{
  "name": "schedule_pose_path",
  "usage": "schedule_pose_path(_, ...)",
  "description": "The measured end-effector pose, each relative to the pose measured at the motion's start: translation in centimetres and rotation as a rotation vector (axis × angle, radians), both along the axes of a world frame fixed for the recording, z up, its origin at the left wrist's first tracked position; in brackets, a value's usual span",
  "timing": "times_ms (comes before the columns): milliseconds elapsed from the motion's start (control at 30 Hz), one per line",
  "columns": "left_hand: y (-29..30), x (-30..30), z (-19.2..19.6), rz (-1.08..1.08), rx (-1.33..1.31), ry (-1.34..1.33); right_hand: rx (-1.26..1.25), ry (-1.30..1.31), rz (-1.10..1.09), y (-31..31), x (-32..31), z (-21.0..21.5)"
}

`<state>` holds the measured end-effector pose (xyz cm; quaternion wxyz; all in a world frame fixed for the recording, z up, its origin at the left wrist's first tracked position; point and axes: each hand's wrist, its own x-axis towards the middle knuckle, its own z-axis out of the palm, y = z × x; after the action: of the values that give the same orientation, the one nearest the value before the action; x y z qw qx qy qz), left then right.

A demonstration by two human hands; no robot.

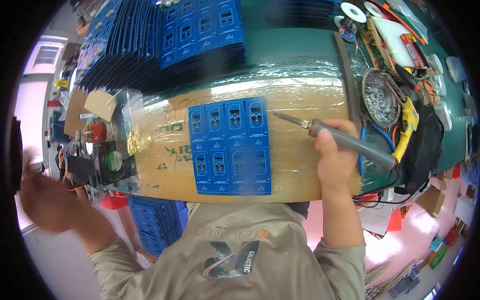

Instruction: The person assembles small metal contacts into blue plastic switch housings, then solders them in place with a soldering iron and soldering wire, using tweezers to manipulate the small components.

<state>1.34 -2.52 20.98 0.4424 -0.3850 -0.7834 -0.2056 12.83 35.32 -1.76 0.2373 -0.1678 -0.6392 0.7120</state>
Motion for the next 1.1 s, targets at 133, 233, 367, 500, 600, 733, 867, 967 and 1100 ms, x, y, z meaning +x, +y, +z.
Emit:
schedule_pose_path(133, 7.5, 0.7, -12.4, -0.186, -0.097, -0.468, -0.055, 0.011, 0.047, 0.1, 0.2, 1.1)
schedule_pose_path(233, 10.6, 1.5, -16.6, -0.117, -0.014, -0.618, 0.022, -0.065, 0.074, -0.2, -0.3, 1.5)
schedule_pose_path(367, 11.9, 0.7, -18.6, -0.225, 0.006, -0.788, 0.018, 0.019, 0.104, -0.8, -0.6, 1.0)
schedule_pose_path(500, 12.1, 0.3, -19.9, -0.219, -0.01, -0.771, 0.2, 0.075, 0.178, -0.8, -0.2, 0.1)
schedule_pose_path(600, 11.9, 0.2, -20.5, -0.211, -0.031, -0.759, 0.22, 0.087, 0.19, -0.8, 0.0, 0.0)
schedule_pose_path(733, 12.1, 0.5, -19.9, -0.262, -0.132, -0.732, 0.246, 0.142, 0.197, -0.6, -0.2, -0.2)
schedule_pose_path(867, 12.5, 1.3, -19.5, -0.307, -0.139, -0.757, 0.368, 0.117, 0.249, -0.5, -0.4, 0.2)
schedule_pose_path(967, 12.6, 1.1, -19.9, -0.288, -0.149, -0.746, 0.373, 0.158, 0.26, -0.5, -0.5, 0.0)
schedule_pose_path(1100, 12.8, 1.2, -20.0, -0.279, -0.117, -0.756, 0.461, 0.149, 0.215, -0.3, -0.5, -0.3)
